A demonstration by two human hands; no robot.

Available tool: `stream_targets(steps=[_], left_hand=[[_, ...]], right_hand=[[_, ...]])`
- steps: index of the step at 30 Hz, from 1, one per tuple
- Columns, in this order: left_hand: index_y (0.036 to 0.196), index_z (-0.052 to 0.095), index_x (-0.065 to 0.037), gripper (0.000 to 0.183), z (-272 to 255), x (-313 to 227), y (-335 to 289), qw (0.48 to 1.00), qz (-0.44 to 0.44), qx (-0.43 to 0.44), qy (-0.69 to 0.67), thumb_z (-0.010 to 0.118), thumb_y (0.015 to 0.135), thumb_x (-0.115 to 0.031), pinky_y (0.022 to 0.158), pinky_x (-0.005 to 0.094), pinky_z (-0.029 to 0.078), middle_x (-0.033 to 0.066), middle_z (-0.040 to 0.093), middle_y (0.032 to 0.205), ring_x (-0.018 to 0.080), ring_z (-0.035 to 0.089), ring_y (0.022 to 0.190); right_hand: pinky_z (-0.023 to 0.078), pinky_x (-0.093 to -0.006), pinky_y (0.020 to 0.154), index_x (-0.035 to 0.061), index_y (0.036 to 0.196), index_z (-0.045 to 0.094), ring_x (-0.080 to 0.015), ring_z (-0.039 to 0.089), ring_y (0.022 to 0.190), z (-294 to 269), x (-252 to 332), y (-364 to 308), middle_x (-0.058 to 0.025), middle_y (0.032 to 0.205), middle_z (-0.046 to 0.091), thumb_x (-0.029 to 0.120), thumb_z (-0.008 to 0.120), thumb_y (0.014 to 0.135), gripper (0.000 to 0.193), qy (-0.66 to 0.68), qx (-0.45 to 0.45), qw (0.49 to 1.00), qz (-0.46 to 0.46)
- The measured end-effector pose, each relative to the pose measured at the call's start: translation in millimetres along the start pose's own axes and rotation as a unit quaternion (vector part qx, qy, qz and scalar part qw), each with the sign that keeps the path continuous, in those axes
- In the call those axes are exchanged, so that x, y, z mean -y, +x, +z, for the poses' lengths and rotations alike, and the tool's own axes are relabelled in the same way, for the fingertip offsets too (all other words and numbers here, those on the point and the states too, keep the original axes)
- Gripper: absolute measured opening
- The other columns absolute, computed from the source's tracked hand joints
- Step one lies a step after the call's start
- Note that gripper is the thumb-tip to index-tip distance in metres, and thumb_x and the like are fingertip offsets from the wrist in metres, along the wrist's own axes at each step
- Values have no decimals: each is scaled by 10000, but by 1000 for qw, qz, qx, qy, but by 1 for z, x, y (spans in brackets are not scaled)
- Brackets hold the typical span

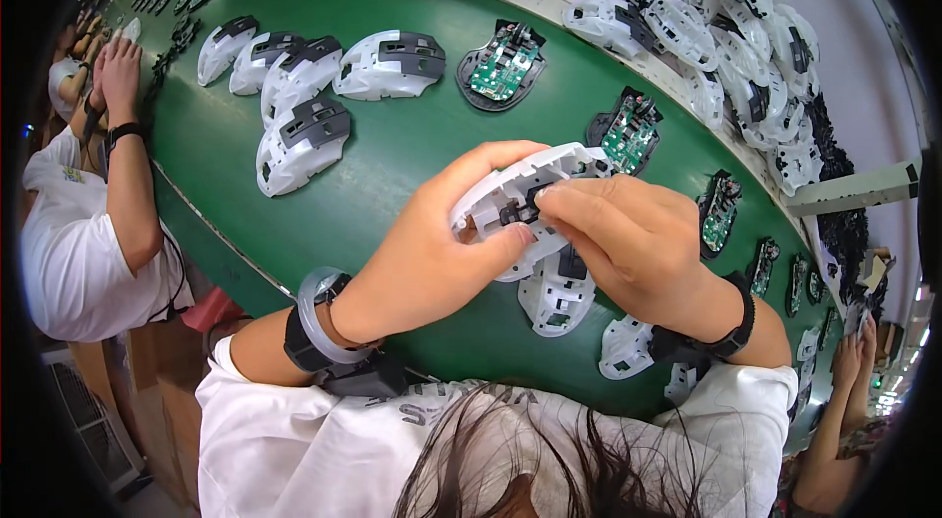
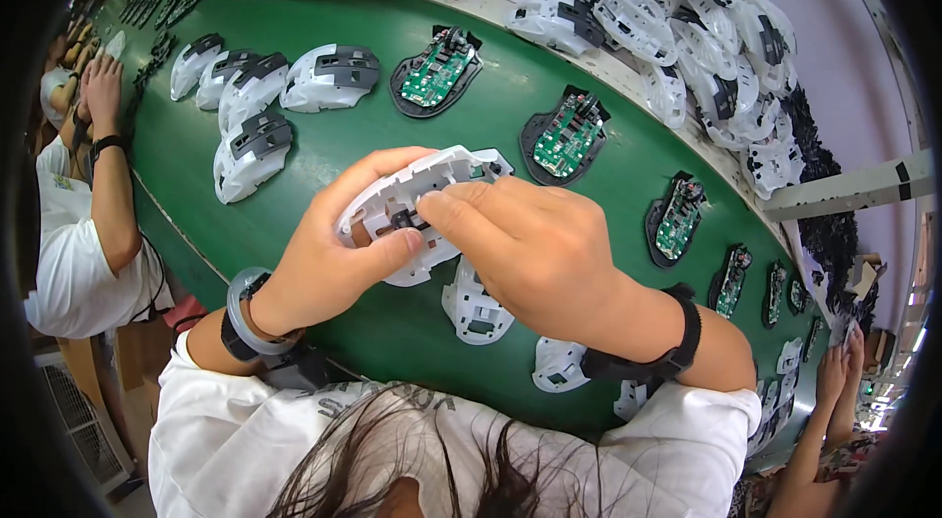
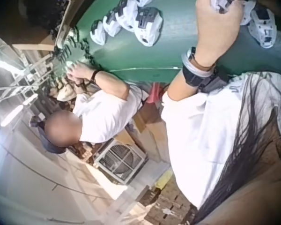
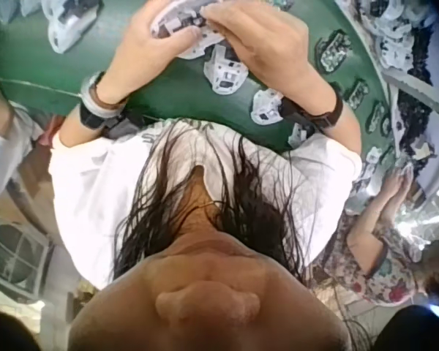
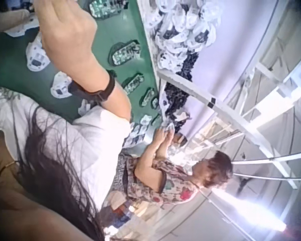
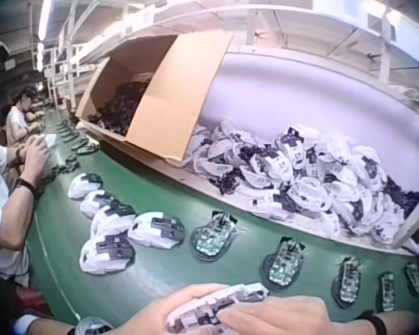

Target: The person assembles white plastic housings by inserting small black components into them. They repeatedly pick up a housing, insert a component, and place the assembled unit on a green table alongside other completed units. The person also handles green circuit boards, placing them on the table.

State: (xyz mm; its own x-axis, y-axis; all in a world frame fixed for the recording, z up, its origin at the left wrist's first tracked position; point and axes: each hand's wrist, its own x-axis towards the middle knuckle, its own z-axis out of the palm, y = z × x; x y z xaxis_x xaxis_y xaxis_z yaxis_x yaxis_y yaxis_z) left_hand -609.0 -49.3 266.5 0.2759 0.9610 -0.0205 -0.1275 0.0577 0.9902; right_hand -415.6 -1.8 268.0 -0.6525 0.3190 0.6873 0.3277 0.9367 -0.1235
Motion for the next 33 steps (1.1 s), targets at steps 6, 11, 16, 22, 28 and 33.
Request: stream_targets(steps=[6, 11, 16, 22, 28, 33], left_hand=[[1274, 467, -34, 499, -11, 4, 2, 998, -58, 17, 1, 608, 797, 3, 767, 228, 485, 18, 577, 1088, 69, 545, 933], [1272, 479, -25, 503, -8, 3, 0, 998, -50, 25, 3, 585, 781, 17, 771, 229, 485, 25, 573, 1094, 66, 536, 933], [1262, 481, -14, 491, -5, 7, -2, 998, -50, 2, -39, 578, 782, 14, 792, 243, 484, 34, 569, 1107, 78, 541, 941], [1229, 488, 1, 454, -13, 17, 0, 997, 14, -69, 15, 559, 782, 28, 825, 252, 483, 43, 580, 1090, 94, 561, 978], [1163, 533, 2, 391, -7, 7, -1, 994, 44, -57, 85, 562, 774, 25, 808, 245, 485, 44, 602, 1016, 92, 581, 917], [1141, 553, 10, 361, -4, 6, -5, 992, 33, -103, 70, 572, 781, -5, 775, 242, 477, 41, 612, 979, 81, 570, 866]], right_hand=[[381, -254, 436, 59, 942, 619, -129, 530, 512, 5, 10, 0, -20, 729, 605, 83, 653, 702, 243, -78, -6, 997, -10], [461, -274, 476, 55, 898, 620, -184, 607, 528, -3, 12, 0, -57, 745, 658, 36, 727, 734, 197, 33, 123, 985, 116], [422, -311, 427, 73, 921, 574, -214, 567, 494, 5, 9, -1, -55, 693, 604, 101, 686, 772, 188, 36, 104, 985, 133], [513, -284, 549, 72, 1148, 579, -222, 658, 650, 1, 11, -11, -74, 886, 694, 76, 714, 759, 412, 134, 73, 974, 170], [506, -330, 685, 20, 1150, 521, -265, 621, 810, -9, 0, 11, -128, 1013, 610, 46, 756, 707, 502, 92, 32, 987, 131], [493, -339, 652, 23, 1023, 507, -284, 615, 761, -6, 9, 13, -139, 880, 599, 35, 703, 760, 328, 225, 109, 929, 274]])
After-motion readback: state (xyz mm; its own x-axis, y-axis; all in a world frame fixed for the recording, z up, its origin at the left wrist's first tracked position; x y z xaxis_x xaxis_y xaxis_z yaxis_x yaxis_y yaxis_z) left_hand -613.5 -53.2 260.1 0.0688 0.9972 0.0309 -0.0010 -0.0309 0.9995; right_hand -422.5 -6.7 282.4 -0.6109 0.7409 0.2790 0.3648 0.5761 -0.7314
